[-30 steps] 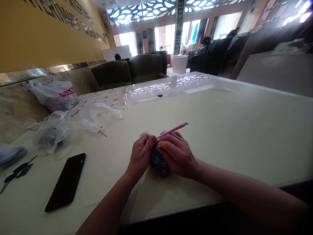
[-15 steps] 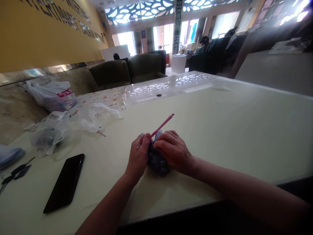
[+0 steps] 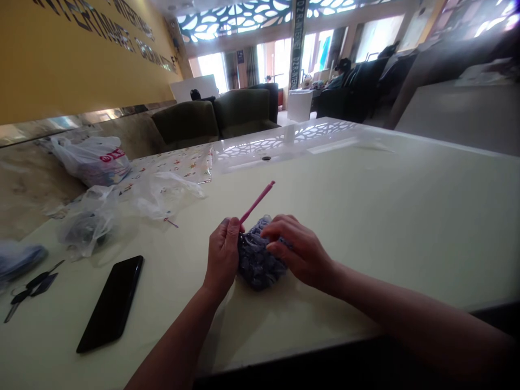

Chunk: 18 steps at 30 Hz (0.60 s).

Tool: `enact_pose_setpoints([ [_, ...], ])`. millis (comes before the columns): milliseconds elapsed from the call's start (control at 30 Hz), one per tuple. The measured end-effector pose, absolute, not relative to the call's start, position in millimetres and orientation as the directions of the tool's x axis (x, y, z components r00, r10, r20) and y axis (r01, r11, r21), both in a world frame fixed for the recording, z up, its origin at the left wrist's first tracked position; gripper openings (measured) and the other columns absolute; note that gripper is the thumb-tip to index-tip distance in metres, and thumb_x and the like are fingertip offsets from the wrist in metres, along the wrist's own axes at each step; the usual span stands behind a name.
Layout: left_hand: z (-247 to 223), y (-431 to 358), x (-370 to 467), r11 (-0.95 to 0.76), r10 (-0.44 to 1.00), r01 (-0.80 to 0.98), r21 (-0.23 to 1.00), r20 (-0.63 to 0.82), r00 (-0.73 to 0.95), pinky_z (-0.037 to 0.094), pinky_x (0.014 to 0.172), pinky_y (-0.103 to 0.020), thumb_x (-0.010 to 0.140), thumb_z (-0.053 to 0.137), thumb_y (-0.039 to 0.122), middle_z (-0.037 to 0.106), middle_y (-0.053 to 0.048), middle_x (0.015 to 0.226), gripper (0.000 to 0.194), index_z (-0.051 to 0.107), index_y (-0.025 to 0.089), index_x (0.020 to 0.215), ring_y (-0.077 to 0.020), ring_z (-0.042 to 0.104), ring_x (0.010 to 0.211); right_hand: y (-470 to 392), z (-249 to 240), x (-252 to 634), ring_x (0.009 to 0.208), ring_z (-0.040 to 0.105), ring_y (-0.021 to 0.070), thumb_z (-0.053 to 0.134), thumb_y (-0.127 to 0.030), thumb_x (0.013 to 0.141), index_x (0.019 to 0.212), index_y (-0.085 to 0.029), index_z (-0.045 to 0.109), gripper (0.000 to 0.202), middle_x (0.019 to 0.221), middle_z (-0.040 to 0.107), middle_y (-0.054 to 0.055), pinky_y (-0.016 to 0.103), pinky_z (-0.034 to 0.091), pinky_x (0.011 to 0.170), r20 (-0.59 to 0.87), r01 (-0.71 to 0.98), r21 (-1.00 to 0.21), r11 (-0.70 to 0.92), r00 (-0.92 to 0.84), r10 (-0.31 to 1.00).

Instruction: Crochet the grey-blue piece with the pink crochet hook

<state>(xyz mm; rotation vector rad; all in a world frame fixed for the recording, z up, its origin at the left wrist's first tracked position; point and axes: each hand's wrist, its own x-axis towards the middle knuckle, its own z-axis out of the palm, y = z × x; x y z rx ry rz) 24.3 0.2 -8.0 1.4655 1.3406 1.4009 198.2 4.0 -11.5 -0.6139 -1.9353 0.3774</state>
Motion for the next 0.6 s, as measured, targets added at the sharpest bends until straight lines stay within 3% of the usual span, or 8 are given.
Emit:
enact_pose_setpoints([
  [100, -7.0, 0.9, 20.6, -0.240, 0.950, 0.224, 0.945, 0.276, -0.146, 0.033, 0.057, -0.024, 0.097, 0.045, 0.053, 0.041, 0.005, 0.063, 0.042, 0.052, 0.020, 0.073, -0.0115, 0.036, 0.060, 4.7, -10.9, 199.5, 0.076, 0.053, 0.0137, 0.049, -0.034, 0.102, 0.097, -0.017, 0.058, 0.020, 0.083, 0.059, 0.002, 0.028, 0.041, 0.073, 0.708, 0.252, -0.604, 0.756, -0.267, 0.654],
  [200, -5.7, 0.5, 19.4, -0.269, 0.947, 0.246, 0.931, 0.302, -0.110, 0.033, 0.057, -0.023, 0.099, 0.043, 0.052, 0.040, 0.004, 0.065, 0.041, 0.050, 0.020, 0.074, -0.0115, 0.037, 0.061, 5.5, -12.7, 196.9, 0.074, 0.051, 0.0147, 0.061, -0.040, 0.095, 0.090, -0.016, 0.058, 0.024, 0.080, 0.058, 0.002, 0.028, 0.040, 0.070, 0.707, 0.362, -0.531, 0.766, -0.309, 0.636],
  [300, -5.3, 0.3, 20.2, -0.305, 0.946, 0.293, 0.906, 0.323, -0.012, 0.034, 0.060, -0.023, 0.100, 0.043, 0.047, 0.045, 0.004, 0.069, 0.036, 0.051, 0.019, 0.078, -0.0116, 0.041, 0.065, 6.0, -14.4, 192.7, 0.075, 0.050, 0.0149, 0.062, -0.027, 0.093, 0.089, -0.016, 0.058, 0.013, 0.081, 0.057, 0.003, 0.028, 0.039, 0.071, 0.709, 0.428, -0.494, 0.757, -0.306, 0.635],
  [400, -7.6, 0.2, 23.1, -0.331, 0.940, 0.346, 0.878, 0.338, 0.042, 0.037, 0.063, -0.023, 0.097, 0.050, 0.043, 0.052, 0.003, 0.072, 0.028, 0.055, 0.019, 0.083, -0.0121, 0.046, 0.068, 2.4, -14.8, 189.0, 0.075, 0.050, 0.0136, 0.053, -0.014, 0.095, 0.082, -0.017, 0.057, 0.013, 0.079, 0.056, 0.002, 0.026, 0.040, 0.070, 0.684, 0.356, -0.568, 0.742, -0.296, 0.667],
  [500, -11.9, -0.1, 26.1, -0.323, 0.934, 0.373, 0.870, 0.356, -0.020, 0.037, 0.062, -0.024, 0.096, 0.051, 0.041, 0.052, 0.004, 0.068, 0.027, 0.054, 0.019, 0.081, -0.0125, 0.046, 0.065, -1.6, -15.9, 186.9, 0.072, 0.050, 0.0126, 0.052, -0.016, 0.096, 0.078, -0.017, 0.053, 0.018, 0.077, 0.055, 0.001, 0.025, 0.041, 0.068, 0.659, 0.206, -0.616, 0.760, -0.394, 0.641],
  [600, -14.0, 1.7, 22.6, -0.310, 0.932, 0.343, 0.887, 0.355, -0.075, 0.036, 0.059, -0.024, 0.097, 0.050, 0.043, 0.049, 0.004, 0.066, 0.029, 0.053, 0.020, 0.079, -0.0125, 0.044, 0.063, 5.3, -16.0, 190.1, 0.071, 0.050, 0.0125, 0.051, -0.019, 0.097, 0.077, -0.017, 0.053, 0.020, 0.077, 0.055, 0.002, 0.025, 0.042, 0.067, 0.629, 0.160, -0.629, 0.760, -0.469, 0.620],
])
